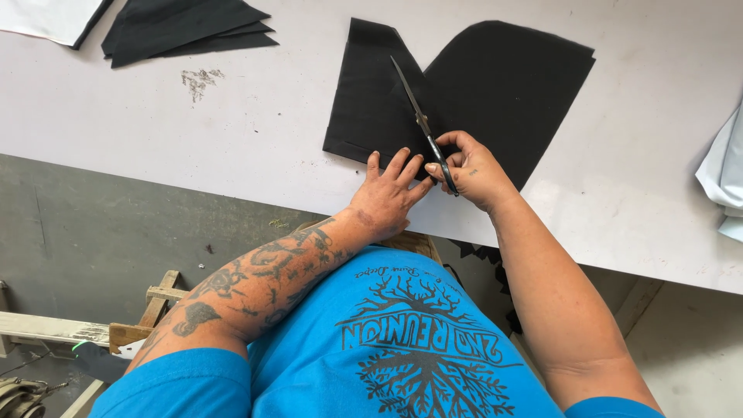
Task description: Cutting black fabric pieces into specific patterns using large fabric scissors on a work table.
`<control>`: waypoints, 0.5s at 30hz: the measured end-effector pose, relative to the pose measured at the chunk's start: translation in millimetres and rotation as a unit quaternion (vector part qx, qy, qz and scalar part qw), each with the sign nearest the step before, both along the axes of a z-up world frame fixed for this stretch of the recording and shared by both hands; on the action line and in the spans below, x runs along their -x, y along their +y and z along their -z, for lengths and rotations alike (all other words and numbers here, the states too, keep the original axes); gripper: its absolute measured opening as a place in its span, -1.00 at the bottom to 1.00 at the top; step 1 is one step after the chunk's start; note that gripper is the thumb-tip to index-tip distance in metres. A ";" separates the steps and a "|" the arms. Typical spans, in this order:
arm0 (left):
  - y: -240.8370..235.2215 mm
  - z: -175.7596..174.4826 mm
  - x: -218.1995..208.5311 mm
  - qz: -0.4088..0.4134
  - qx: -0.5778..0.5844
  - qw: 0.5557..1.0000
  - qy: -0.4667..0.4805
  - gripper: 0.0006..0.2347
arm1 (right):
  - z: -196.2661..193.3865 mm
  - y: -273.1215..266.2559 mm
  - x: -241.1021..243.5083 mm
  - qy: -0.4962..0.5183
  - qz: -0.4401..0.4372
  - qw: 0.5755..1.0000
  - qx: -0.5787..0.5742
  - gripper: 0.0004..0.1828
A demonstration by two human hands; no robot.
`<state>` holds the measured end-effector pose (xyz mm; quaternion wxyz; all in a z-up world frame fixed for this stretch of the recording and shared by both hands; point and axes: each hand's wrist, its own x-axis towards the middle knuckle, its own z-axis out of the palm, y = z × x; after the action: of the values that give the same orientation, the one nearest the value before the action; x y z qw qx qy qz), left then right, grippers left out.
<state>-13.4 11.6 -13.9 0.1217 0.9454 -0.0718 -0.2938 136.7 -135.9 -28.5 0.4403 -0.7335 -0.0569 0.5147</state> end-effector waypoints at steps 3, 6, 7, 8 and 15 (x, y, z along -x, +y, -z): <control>-0.3 3.8 0.4 -0.003 0.003 1.000 0.005 -0.25 | -4.4 4.0 -3.8 0.006 0.004 1.000 0.004 -0.43; -0.6 5.8 1.8 -0.001 0.003 1.000 0.000 -0.23 | 0.1 6.5 -8.3 0.017 0.014 1.000 -0.006 -0.42; 0.6 2.8 1.4 -0.001 0.002 1.000 -0.001 -0.22 | -1.0 11.0 -10.7 0.011 0.009 1.000 -0.009 -0.43; 1.7 -0.4 0.9 -0.001 0.001 1.000 -0.002 -0.21 | -2.4 15.4 -13.2 0.005 0.003 1.000 -0.013 -0.43; 27.2 -3.3 6.7 0.003 -0.001 1.000 -0.012 -0.21 | 3.3 -6.9 -39.4 0.029 -0.035 0.999 -0.023 -0.41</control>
<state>-20.1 38.8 -10.6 0.1190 0.9488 -0.0755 -0.2828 176.1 -142.8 -31.8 0.4408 -0.7052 -0.0814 0.5494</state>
